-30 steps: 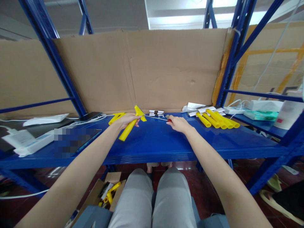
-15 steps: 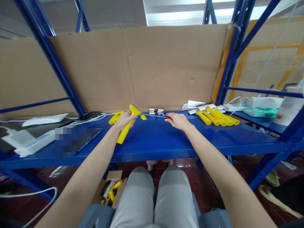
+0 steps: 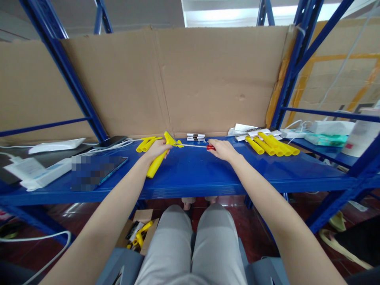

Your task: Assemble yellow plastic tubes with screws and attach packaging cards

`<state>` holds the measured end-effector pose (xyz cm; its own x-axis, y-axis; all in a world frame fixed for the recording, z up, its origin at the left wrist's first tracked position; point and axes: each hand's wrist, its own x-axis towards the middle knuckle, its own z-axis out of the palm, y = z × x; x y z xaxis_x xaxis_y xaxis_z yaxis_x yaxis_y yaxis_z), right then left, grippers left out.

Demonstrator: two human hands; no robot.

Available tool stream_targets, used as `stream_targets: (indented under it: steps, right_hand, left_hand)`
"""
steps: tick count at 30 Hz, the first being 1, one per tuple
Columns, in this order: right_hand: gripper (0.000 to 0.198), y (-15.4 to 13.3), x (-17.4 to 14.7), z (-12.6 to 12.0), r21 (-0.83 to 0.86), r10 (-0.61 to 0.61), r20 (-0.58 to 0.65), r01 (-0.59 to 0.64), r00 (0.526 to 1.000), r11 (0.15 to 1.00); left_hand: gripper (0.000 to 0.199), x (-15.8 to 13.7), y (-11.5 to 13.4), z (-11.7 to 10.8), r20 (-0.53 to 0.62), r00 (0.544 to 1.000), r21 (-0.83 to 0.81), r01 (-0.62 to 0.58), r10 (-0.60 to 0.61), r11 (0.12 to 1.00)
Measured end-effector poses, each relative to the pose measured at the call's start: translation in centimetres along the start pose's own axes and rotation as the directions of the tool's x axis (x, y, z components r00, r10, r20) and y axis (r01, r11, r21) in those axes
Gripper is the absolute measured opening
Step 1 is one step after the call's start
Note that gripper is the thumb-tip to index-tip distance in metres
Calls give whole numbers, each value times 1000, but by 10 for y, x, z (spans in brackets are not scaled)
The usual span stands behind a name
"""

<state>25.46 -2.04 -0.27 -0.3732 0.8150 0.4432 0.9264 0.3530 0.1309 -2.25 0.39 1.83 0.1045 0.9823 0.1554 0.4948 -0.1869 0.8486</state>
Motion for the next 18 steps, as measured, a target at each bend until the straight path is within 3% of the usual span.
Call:
stream_targets:
  steps: [10,14,18]
  right_hand:
    - [26,-5,0,1,9,9,71,-10,997,1000]
    - [24,-4,-1,0,-61,-6,40,8,999,998]
    - [37,-7,-1,-3,-58,-21,24,23,999,998]
  left_hand:
    - [25,-2,0,0,-5,1000,24,-4,4,1000]
    - [25,-3,2,0,2,1000,24,-16,16,1000]
    - [26,-1,0,0,-21,1000,5,-1,1,1000]
